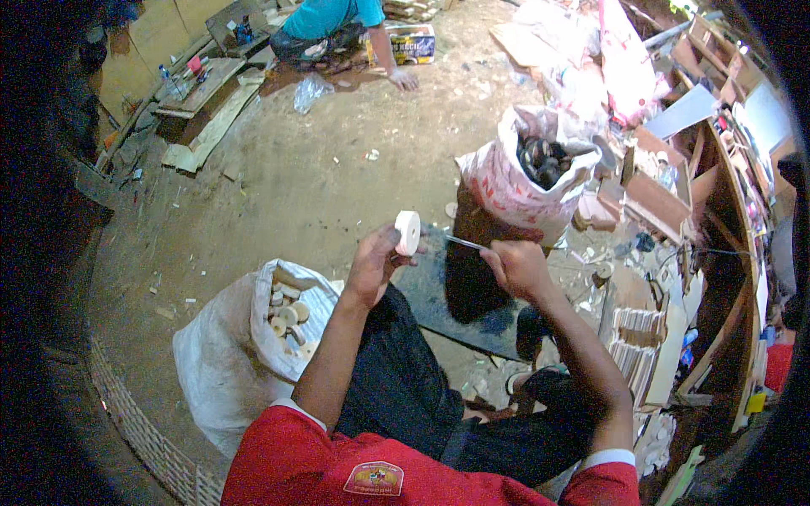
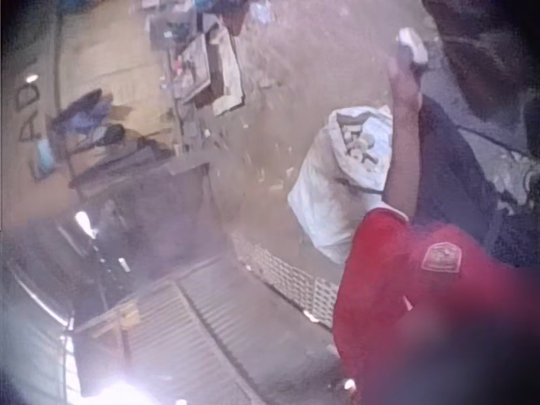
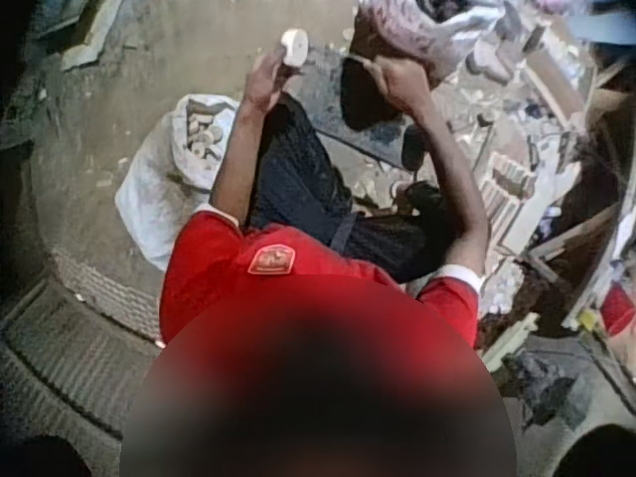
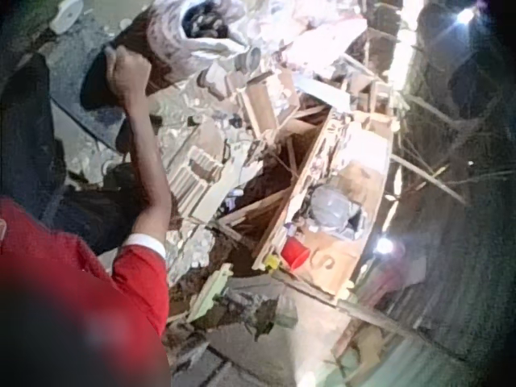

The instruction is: The person sits on the floor and repeatedly picks up small cylindrical wooden spools from a white sack. They mount each spool on a thin metal rod and use a paintbrush to apply black paint to the spool's surface. After painting, the person removes the spool from the rod and places it into a large sack nearby.

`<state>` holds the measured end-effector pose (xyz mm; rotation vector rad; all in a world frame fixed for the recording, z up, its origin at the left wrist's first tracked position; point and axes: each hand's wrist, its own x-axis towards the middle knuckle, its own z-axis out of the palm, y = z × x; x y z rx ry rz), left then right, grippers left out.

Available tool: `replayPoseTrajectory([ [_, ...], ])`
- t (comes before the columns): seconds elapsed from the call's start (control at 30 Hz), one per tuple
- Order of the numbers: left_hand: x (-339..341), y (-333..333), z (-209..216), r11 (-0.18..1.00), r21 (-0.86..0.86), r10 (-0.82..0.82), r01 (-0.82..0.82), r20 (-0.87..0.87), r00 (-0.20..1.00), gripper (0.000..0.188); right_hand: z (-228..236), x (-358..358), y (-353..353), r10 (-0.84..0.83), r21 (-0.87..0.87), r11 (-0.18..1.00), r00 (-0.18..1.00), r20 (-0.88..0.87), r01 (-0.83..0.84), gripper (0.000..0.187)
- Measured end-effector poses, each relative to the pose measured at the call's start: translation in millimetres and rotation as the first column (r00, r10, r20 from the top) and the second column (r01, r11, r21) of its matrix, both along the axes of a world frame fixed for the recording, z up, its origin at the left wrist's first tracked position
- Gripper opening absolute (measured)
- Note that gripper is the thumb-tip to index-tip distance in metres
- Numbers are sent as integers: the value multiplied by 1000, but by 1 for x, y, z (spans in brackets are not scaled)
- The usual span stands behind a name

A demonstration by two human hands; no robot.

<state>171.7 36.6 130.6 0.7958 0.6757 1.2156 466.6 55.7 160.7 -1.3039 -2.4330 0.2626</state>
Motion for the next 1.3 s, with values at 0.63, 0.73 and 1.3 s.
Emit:
replayPoseTrajectory([
  [0.63, 33, -12, -20, 980, 194, 80, 47, -597, 798, 64, -39, -56, 15, 208, -249, 953, 970, 122, -173, 29],
  [0.73, 44, -18, -27, 926, 290, 371, -241, -590, 717, 49, -43, -51, 15, 223, -254, 936, 968, -113, -245, 31],
  [1.3, 100, -1, 11, 782, 553, 569, -289, -442, 694, 15, 38, 19, -10, 78, -231, 971, 994, 75, -59, 79],
])
